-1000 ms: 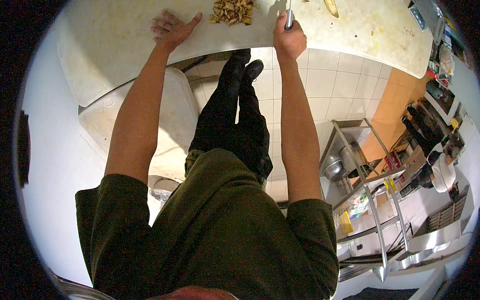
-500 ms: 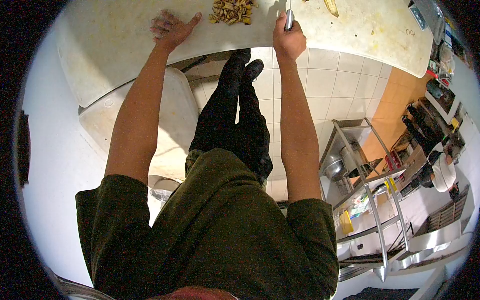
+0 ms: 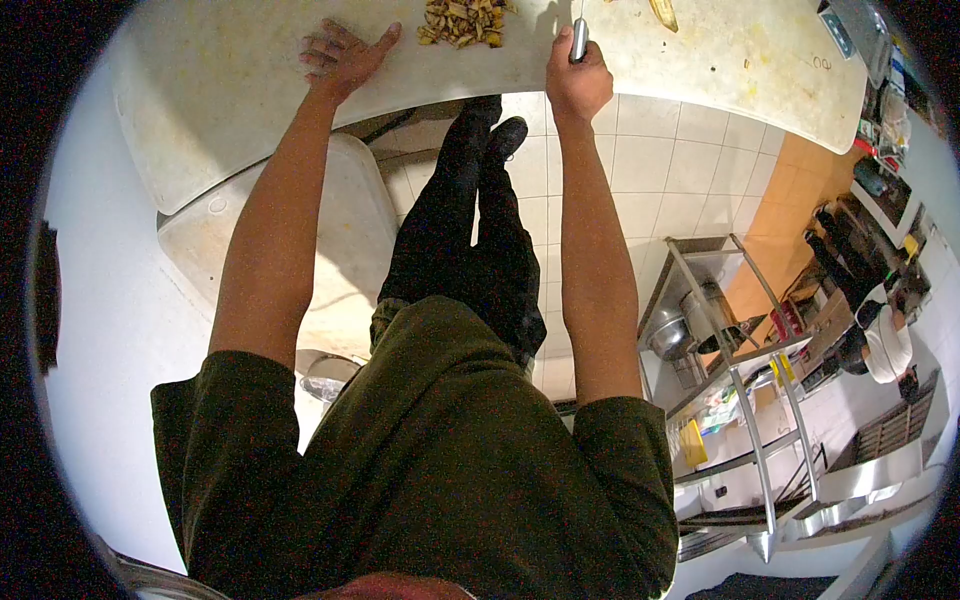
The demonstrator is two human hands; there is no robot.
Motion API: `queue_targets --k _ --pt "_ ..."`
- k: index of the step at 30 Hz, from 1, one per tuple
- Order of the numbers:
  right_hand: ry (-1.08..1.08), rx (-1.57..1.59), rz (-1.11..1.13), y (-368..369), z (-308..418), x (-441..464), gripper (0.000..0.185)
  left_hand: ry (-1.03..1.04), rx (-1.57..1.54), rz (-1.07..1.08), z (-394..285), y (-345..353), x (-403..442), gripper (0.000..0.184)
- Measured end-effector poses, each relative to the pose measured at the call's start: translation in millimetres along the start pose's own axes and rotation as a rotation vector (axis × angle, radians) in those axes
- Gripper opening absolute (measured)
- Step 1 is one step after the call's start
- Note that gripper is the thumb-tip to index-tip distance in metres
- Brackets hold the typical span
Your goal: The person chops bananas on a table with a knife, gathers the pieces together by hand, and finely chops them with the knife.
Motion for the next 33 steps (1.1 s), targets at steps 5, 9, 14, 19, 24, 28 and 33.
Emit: queue_targets --k 5,9,14,19,24,28,33 --pt "-0.01 0.022 -0.029 0.2 -0.9 -2.6 0.053 0.007 -0.009 0.016 1.8 2.5 3.6 0.138" --pt "-0.027 0.003 -0.035 -1.4 1.3 -1.2 0.052 0.015 -0.032 -0.006 2.6 1.6 -0.4 0.137" --pt "-0.031 -0.002 -0.063 -4.0 3.4 -1.8 0.05 0.048 -0.009 -0.039 3.8 0.7 3.7 0.138" --pt "-0.001 0.016 -0.064 -4.3 2.5 -3.4 0.057 -0.116 0.046 0.189 -20.1 -23.8 -29.2 0.12" --pt "-0.009 0.078 -0.079 -11.3 13.2 -9.3 0.057 -0.106 0.065 0.185 -22.1 -23.9 -28.4 0.119" --pt "-0.031 0.027 -0.067 -10.3 12.7 -4.2 0.041 -0.139 0.056 0.171 -23.5 -25.9 -31.1 0.119" --pt "-0.043 0.057 -0.1 -15.6 19.9 -9.1 0.041 -0.117 0.053 0.16 -23.8 -28.8 -35.1 0.12"
Point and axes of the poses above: each hand's wrist, its own x-axis towards the middle knuckle, its own y-axis out of the palm, z = x × y, the point moved 9 cm from there along x, towards the middle knuckle, and after that the axes turned 2 degrees about -y, right-handed, at the moved point
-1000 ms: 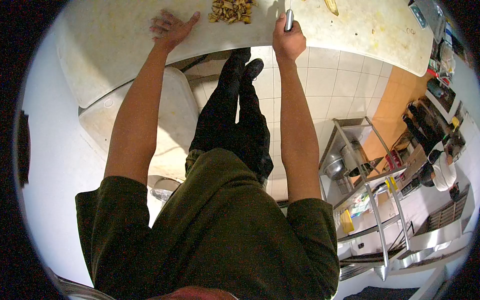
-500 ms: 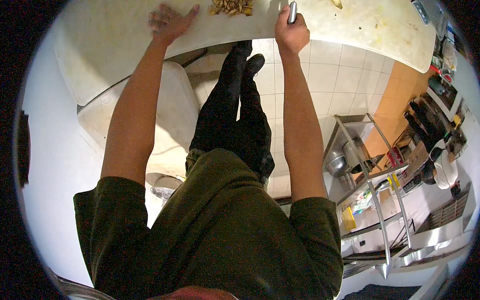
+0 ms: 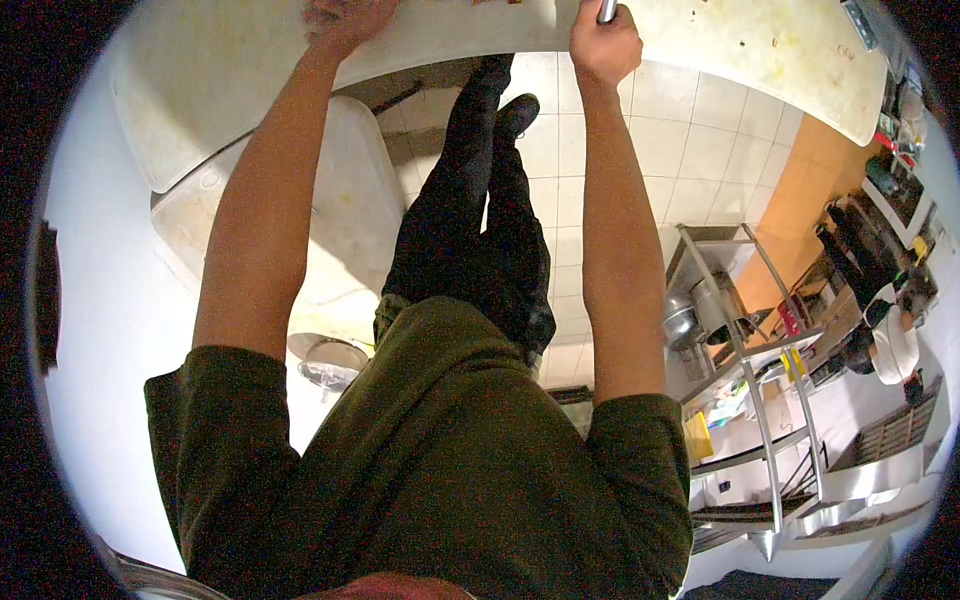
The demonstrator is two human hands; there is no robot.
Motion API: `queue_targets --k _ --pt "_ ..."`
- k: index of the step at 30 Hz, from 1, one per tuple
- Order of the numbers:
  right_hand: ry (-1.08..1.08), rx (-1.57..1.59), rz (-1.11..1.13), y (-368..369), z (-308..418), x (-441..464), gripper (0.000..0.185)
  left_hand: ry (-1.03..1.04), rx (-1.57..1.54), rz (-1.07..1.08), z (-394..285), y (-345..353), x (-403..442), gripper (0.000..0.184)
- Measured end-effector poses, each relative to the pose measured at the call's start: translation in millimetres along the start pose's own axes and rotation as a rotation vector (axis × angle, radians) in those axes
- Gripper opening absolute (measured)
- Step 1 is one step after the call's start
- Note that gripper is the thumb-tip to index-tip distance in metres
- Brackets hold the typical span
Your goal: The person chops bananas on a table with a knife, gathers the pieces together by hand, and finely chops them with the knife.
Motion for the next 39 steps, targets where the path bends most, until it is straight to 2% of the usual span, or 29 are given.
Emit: queue_targets --k 5,7,10,11,15,17,18,20,21,22,23,26,28,30,33,35,39 --pt "-0.01 0.016 -0.002 -0.4 -3.9 -0.6 0.042 0.014 0.025 -0.031 -0.8 -2.3 -5.7 0.118" --pt "0.019 -0.014 -0.036 0.9 -10.3 -5.6 0.057 0.042 0.077 -0.091 -4.3 -7.0 -7.0 0.113" --pt "-0.043 -0.032 -0.046 3.4 -14.6 -4.9 0.05 0.194 -0.003 -0.265 18.7 26.3 60.8 0.138" --pt "-0.064 -0.07 -0.038 5.0 -16.7 -3.3 0.051 0.185 -0.05 -0.232 13.2 25.7 54.3 0.137" --pt "0.054 0.246 0.2 7.7 -32.1 -19.4 0.043 0.136 -0.104 -0.143 5.7 12.3 26.9 0.134" --pt "-0.095 0.285 0.103 -16.2 -36.7 -51.5 0.037 0.112 -0.11 -0.148 8.4 19.1 27.4 0.136" --pt "-0.011 0.247 0.093 -36.6 -31.2 -71.2 0.034 0.109 -0.136 -0.187 8.4 16.8 29.7 0.137" --pt "0.014 0.357 0.14 -42.0 -74.2 -119.5 0.029 0.098 -0.112 -0.166 3.7 11.8 19.9 0.135" --pt "0.215 0.417 0.184 -34.6 -117.4 -153.4 0.026 0.088 -0.119 -0.154 2.6 8.4 11.7 0.135" --pt "0.388 0.61 0.21 -42.4 -127.9 -184.8 0.023 0.088 -0.117 -0.15 1.7 6.7 6.6 0.135" --pt "0.379 0.533 0.144 -48.6 -157.3 -211.3 0.022 0.086 -0.114 -0.151 0.7 6.5 4.9 0.134" --pt "0.347 0.394 0.031 -83.1 -183.4 -267.9 0.024 0.056 -0.106 -0.156 -1.7 3.2 3.5 0.134" --pt "0.403 0.361 0.057 -89.6 -183.7 -278.3 0.029 0.048 -0.087 -0.113 3.1 5.8 4.3 0.134" --pt "0.5 0.331 0.105 -95.6 -188.5 -289.5 0.033 0.064 -0.105 -0.16 5.5 5.5 3.3 0.134" --pt "0.48 0.543 0.135 -77.5 -164.3 -265.2 0.037 0.063 -0.116 -0.189 1.2 3.2 -2.1 0.134" --pt "0.422 0.569 0.196 -62.4 -135.6 -233.7 0.038 0.057 -0.115 -0.188 1.2 1.8 0.7 0.134" --pt "0.196 0.358 0.264 -33.9 -72.1 -158.6 0.049 0.051 -0.122 -0.191 1.8 4.4 0.2 0.135"
Point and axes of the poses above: each hand's wrist, its own x-axis towards the middle knuckle, its own y-axis out of the palm, z = x × y, the point moved 9 cm from there along x, towards the middle knuckle, and after that the axes turned 2 degrees about -y, right-handed, at the moved point
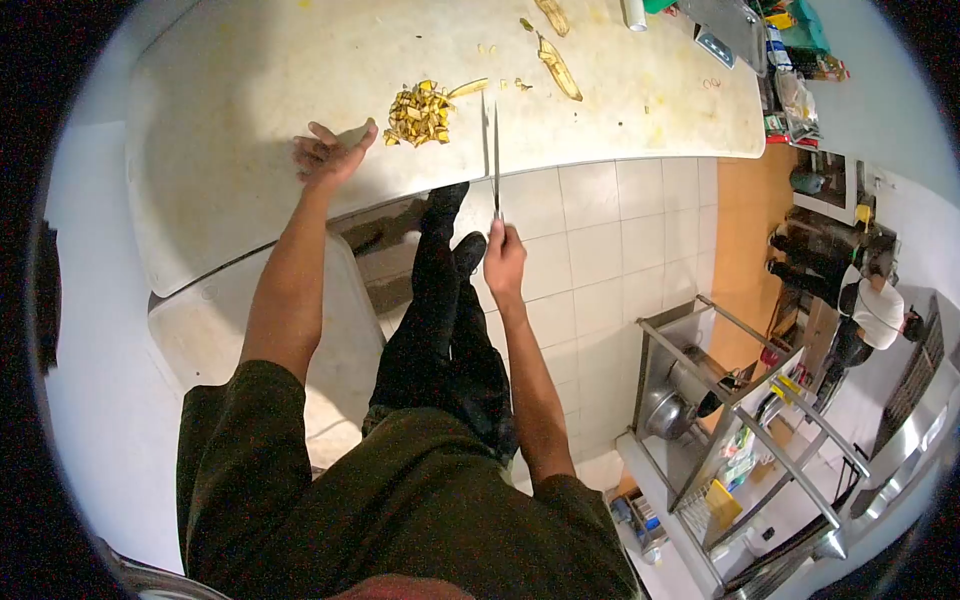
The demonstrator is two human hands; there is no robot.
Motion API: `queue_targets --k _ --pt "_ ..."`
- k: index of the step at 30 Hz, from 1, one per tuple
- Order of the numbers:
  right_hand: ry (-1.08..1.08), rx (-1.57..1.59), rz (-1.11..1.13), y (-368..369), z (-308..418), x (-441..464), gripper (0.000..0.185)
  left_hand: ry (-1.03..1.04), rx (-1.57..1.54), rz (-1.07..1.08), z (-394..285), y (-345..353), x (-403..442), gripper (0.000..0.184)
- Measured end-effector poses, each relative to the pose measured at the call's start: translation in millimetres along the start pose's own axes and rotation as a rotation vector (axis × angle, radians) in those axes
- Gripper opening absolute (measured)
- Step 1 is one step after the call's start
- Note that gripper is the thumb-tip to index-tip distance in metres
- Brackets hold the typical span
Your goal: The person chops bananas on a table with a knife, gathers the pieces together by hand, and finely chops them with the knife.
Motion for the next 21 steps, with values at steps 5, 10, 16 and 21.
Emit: queue_targets --k 5,10,16,21 --pt "-0.019 -0.059 0.014 22.6 59.4 55.7 0.056 0.006 -0.017 0.087 -3.0 -3.3 -5.0 0.135" --pt "-0.002 -0.056 0.008 32.4 58.3 74.3 0.058 -0.018 -0.029 0.107 -1.2 -1.0 -1.2 0.138" --pt "0.017 -0.144 0.046 36.4 59.2 80.5 0.056 0.009 0.01 0.025 1.7 3.5 10.1 0.14" --pt "-0.12 -0.298 0.03 41.9 53.9 87.2 0.051 -0.015 0.02 0.045 7.0 11.3 15.2 0.141"
Point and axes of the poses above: each hand's wrist, its own x-axis towards the middle knuckle, its own y-axis out of the palm, z = x × y, the point moved 9 cm from there along x, towards the middle knuckle, and after that the axes turned 2 degrees about -y, right-handed, at the moved point
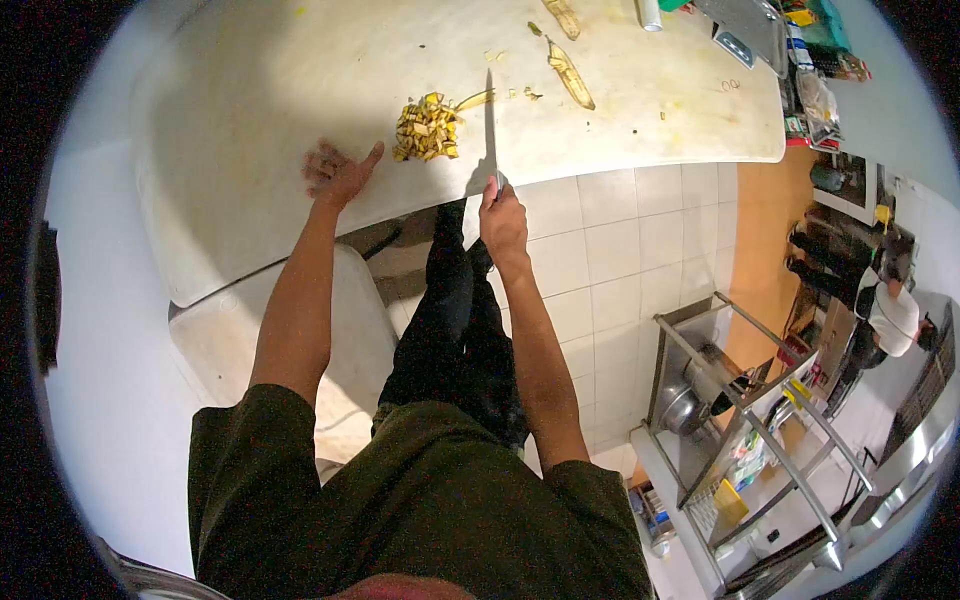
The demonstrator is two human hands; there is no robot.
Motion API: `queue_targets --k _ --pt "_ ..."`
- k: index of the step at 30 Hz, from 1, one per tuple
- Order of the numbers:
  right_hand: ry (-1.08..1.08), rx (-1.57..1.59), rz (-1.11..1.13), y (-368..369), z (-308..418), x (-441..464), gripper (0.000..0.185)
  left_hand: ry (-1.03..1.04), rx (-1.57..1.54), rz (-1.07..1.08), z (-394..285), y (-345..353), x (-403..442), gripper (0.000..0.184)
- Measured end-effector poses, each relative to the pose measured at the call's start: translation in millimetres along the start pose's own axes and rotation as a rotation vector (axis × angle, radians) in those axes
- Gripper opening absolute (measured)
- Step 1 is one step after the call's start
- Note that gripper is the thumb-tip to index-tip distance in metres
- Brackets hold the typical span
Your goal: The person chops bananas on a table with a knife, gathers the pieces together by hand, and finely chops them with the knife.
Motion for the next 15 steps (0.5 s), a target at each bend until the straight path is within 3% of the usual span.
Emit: queue_targets --k 5,7,9,11,15 --pt "-0.062 -0.083 0.035 -3.7 -16.0 15.1 0.049 -0.002 0.005 0.012 3.1 5.8 7.8 0.141" --pt "0.465 0.347 0.337 10.4 -54.3 15.9 0.049 0.002 -0.007 -0.006 0.8 5.1 4.5 0.141" --pt "0.438 0.334 0.295 9.7 -50.0 20.9 0.052 0.007 -0.028 0.011 1.1 -0.9 1.3 0.14" --pt "-0.123 -0.128 -0.107 -15.7 -7.3 21.3 0.059 0.026 -0.051 0.084 -3.1 -3.1 -6.6 0.14" --pt "0.498 0.42 0.286 15.9 -16.9 -1.3 0.068 0.03 -0.042 0.015 3.8 2.6 3.3 0.14"
Point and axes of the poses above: each hand's wrist, its own x-axis towards the middle knuckle, its own y-axis out of the palm, z = x × y, the point moved 9 cm from there along x, towards the middle knuckle, and after that the axes turned 2 degrees about -y, right-handed, at the moved point
